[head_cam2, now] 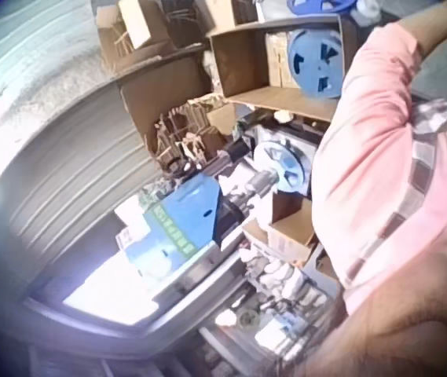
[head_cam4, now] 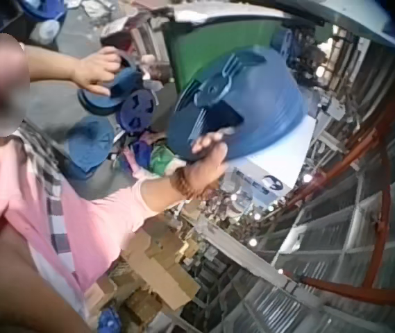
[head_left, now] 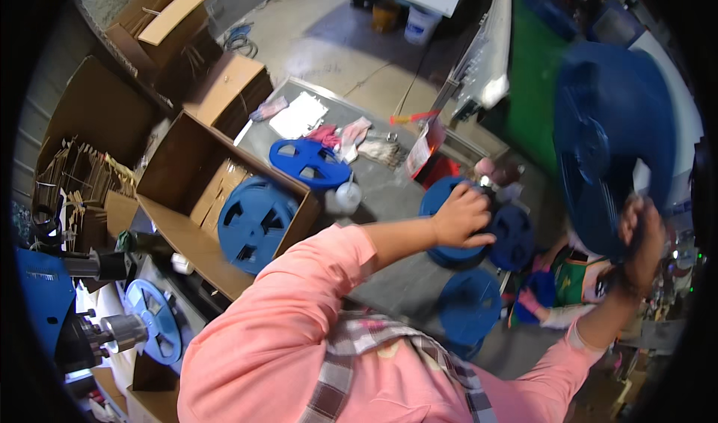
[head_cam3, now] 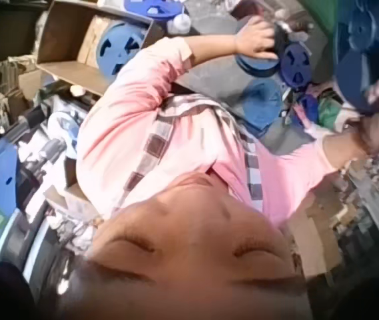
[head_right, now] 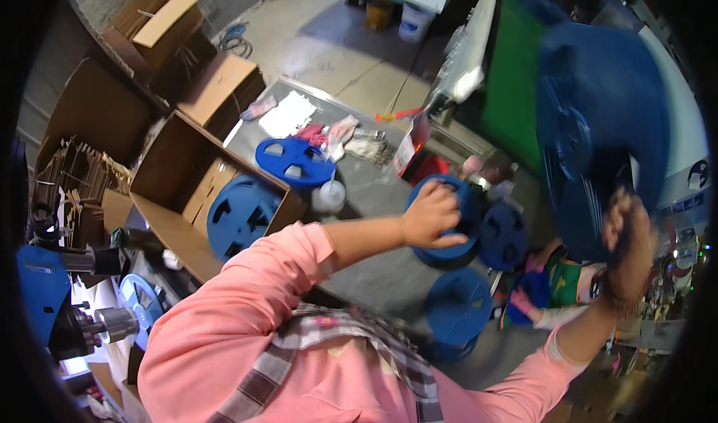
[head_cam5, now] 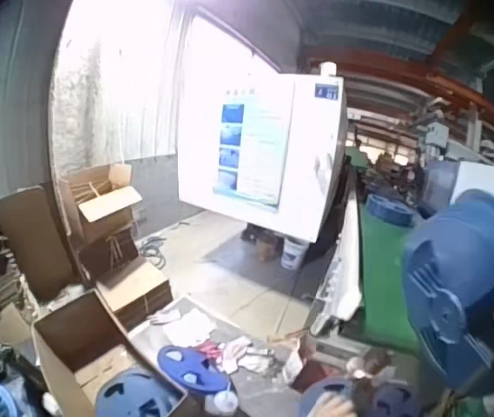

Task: The person sits on the floor and uses a small blade to trim excess plastic from the edges of stacked blue reels. After trimming, they wipe the reel with a pink cloth and inspect the edges.

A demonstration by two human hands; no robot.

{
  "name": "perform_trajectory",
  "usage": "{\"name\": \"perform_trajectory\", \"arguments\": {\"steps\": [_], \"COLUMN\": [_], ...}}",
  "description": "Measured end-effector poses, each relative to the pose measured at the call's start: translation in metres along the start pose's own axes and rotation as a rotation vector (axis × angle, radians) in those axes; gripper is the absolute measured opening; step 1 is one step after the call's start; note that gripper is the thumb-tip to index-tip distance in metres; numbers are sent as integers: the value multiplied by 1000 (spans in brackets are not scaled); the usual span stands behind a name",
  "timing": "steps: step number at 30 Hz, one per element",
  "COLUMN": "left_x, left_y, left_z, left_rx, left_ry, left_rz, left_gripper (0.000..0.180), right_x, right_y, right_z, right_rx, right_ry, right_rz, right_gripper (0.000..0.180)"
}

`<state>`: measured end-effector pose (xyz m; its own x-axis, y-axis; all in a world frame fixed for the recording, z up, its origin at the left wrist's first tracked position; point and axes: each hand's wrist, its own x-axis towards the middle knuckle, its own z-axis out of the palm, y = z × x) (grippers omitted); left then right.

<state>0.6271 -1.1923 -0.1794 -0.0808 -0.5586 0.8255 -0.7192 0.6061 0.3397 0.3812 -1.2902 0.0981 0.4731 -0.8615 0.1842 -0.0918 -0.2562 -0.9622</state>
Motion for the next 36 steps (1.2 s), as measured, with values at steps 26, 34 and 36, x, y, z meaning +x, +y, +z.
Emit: {"name": "perform_trajectory", "arguments": {"steps": [26, 34, 36], "left_x": [-533, -616, -617], "left_y": [149, 250, 304], "left_z": [-175, -185, -183], "left_rx": [-456, -351, -263], "left_ry": [-4, -167, -195], "left_rz": [-1044, -745, -653], "left_gripper": [54, 88, 89], "right_x": [-353, -446, -478], "right_y": [374, 329, 303], "right_z": [369, 365, 357], "right_rx": [1180, 1171, 1099], "right_ry": [72, -484, -485], "right_rz": [1149, 836, 832], "right_gripper": [25, 28, 28]}}
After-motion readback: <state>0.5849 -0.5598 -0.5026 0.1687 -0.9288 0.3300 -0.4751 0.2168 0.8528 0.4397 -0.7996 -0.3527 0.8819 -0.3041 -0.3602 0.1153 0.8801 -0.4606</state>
